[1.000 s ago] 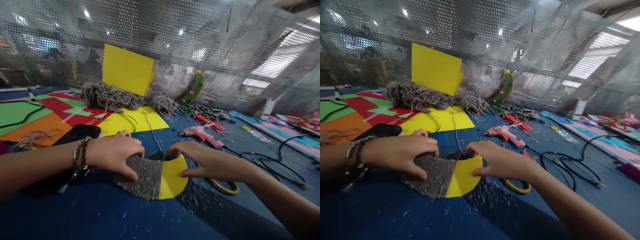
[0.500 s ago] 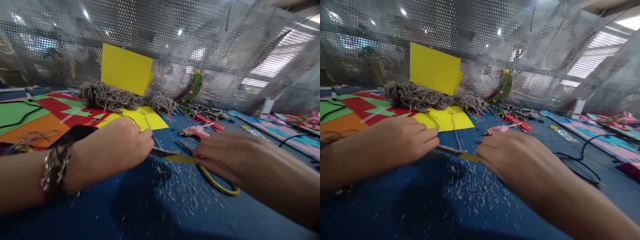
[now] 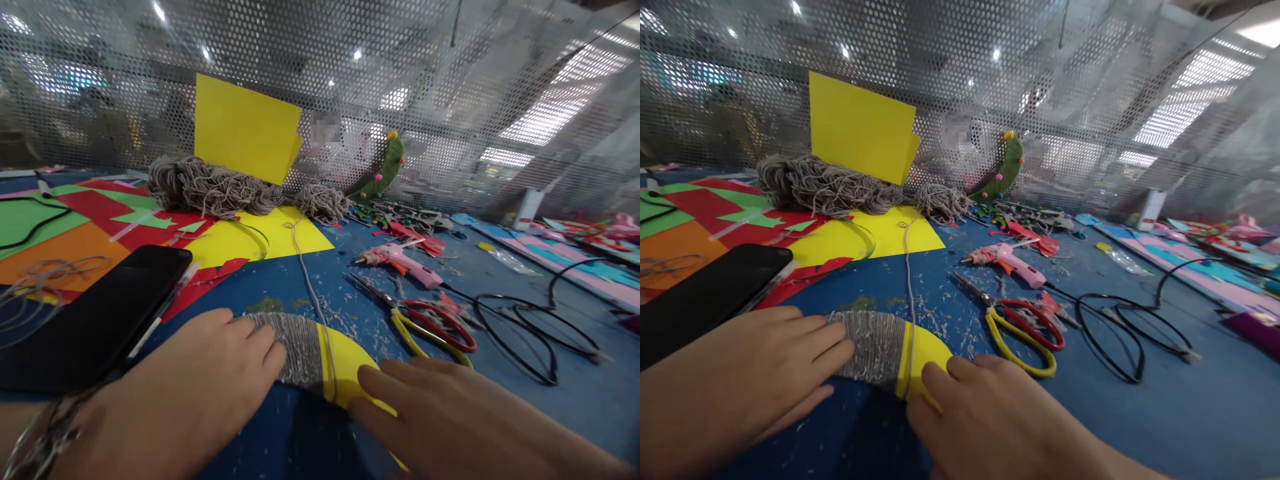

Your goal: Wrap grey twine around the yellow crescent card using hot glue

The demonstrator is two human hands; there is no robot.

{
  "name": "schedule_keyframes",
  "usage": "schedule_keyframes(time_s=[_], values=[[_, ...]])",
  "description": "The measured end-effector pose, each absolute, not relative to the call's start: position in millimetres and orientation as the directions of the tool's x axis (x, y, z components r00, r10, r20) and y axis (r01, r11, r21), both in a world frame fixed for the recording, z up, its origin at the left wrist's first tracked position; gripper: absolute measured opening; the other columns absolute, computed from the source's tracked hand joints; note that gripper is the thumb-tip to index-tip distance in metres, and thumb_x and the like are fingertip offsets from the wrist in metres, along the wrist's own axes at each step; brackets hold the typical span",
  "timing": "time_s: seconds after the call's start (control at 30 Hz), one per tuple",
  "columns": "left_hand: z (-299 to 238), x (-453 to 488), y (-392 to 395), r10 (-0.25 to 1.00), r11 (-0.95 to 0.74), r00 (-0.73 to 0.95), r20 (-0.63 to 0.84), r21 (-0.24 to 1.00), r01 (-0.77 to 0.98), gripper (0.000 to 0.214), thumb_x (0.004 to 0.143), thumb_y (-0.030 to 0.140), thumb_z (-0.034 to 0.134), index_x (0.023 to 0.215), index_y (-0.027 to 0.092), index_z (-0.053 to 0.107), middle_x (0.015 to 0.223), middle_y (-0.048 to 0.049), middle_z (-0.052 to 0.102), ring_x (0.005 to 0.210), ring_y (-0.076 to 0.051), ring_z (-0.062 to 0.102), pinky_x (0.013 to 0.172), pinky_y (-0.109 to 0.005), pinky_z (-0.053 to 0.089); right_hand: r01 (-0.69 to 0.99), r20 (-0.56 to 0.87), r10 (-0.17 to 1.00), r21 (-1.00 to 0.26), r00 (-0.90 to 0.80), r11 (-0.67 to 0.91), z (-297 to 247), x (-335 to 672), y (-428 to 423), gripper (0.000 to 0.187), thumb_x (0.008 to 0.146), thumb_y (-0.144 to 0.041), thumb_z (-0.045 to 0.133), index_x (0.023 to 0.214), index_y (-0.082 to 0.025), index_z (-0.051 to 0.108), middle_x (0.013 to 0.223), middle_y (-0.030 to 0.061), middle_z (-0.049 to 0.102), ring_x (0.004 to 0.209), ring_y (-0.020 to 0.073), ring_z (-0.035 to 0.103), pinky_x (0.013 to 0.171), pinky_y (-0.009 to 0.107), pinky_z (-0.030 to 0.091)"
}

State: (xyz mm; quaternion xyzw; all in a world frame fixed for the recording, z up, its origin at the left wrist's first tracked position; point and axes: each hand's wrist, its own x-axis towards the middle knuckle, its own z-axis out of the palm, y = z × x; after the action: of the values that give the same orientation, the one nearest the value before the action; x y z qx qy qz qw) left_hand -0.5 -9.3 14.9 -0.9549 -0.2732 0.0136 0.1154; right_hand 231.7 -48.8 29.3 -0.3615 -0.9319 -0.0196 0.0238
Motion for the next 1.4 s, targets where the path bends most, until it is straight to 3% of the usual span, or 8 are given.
schedule_keyframes(time_s=[0.1,0.23,0.63,0.83,1.0,1.13,1.23,1.4], values=[[21,-4,5,0.553,-0.817,0.829,0.085,-0.136,0.56,0.035,0.075,0.036,0.062,0.104,0.017,0.059,0.1,-0.0119,0.064,0.082,-0.031,0.06,0.06,-0.041,0.046,0.683,-0.001,0.687,0.11,-0.727,0.723,30,235,-39,0.028,0.071,-0.039,0.06,0.095,-0.025,0.063,0.088,0.0067,0.068,0.074,0.0241,0.062,0.058,0.038,0.05],[21,-7,20,0.604,-0.797,0.796,0.03,0.002,0.604,0.06,0.074,0.053,0.06,0.12,0.015,0.052,0.112,-0.0153,0.059,0.094,-0.033,0.058,0.074,-0.046,0.047,0.749,-0.105,0.752,0.077,-0.651,0.658,35,234,-27,0.05,0.064,-0.047,0.068,0.104,-0.018,0.061,0.101,0.0125,0.066,0.086,0.0302,0.062,0.067,0.044,0.052],[23,-12,41,0.628,-0.778,0.778,-0.005,-0.023,0.628,0.054,0.074,0.051,0.058,0.114,0.015,0.058,0.105,-0.0133,0.061,0.091,-0.032,0.058,0.075,-0.045,0.047,0.786,-0.164,0.779,-0.277,-0.605,0.552,47,234,18,0.049,0.083,-0.036,0.053,0.128,-0.021,0.044,0.112,0.0083,0.058,0.099,0.021,0.055,0.082,0.035,0.044],[26,-9,46,0.462,-0.864,0.887,0.018,0.232,0.446,0.034,0.082,0.032,0.058,0.113,0.018,0.055,0.114,-0.0083,0.054,0.097,-0.022,0.055,0.081,-0.03,0.043,0.623,-0.151,0.61,-0.311,-0.778,0.717,34,231,39,0.017,0.085,-0.026,0.051,0.095,-0.02,0.063,0.107,0.0076,0.051,0.096,0.0163,0.052,0.083,0.031,0.043],[23,1,45,0.405,-0.822,0.914,0.009,0.44,0.361,0.022,0.084,0.021,0.055,0.105,0.017,0.059,0.104,-0.005,0.057,0.091,-0.017,0.056,0.081,-0.025,0.042,0.593,-0.053,0.596,-0.195,-0.802,0.781,21,229,32,0.019,0.086,-0.014,0.042,0.085,-0.018,0.061,0.116,0.0093,0.049,0.098,0.0165,0.052,0.08,0.029,0.044],[18,12,45,0.481,-0.695,0.876,0.03,0.621,0.361,0.023,0.081,0.025,0.058,0.1,0.013,0.06,0.092,-0.0044,0.056,0.081,-0.015,0.055,0.073,-0.024,0.043,0.544,0.005,0.554,-0.181,-0.832,0.819,25,225,31,0.026,0.092,-0.017,0.029,0.089,-0.014,0.055,0.103,0.0108,0.057,0.093,0.0165,0.053,0.081,0.031,0.043],[14,20,45,0.575,-0.502,0.818,-0.018,0.782,0.37,0.027,0.076,0.034,0.061,0.094,0.013,0.062,0.082,-0.0019,0.054,0.068,-0.012,0.051,0.061,-0.022,0.042,0.623,-0.05,0.624,-0.168,-0.78,0.764,32,218,35,0.023,0.092,-0.02,0.029,0.089,-0.016,0.052,0.085,0.0066,0.061,0.072,0.0145,0.055,0.066,0.028,0.043],[12,27,48,0.631,-0.32,0.77,-0.099,0.87,0.374,0.018,0.08,0.027,0.05,0.086,0.015,0.062,0.076,0.0,0.06,0.067,-0.011,0.053,0.063,-0.021,0.043,0.595,0.019,0.599,-0.093,-0.801,0.798,36,213,41,0.022,0.091,-0.023,0.032,0.089,-0.019,0.053,0.081,0.0036,0.061,0.067,0.0137,0.053,0.06,0.027,0.039]])
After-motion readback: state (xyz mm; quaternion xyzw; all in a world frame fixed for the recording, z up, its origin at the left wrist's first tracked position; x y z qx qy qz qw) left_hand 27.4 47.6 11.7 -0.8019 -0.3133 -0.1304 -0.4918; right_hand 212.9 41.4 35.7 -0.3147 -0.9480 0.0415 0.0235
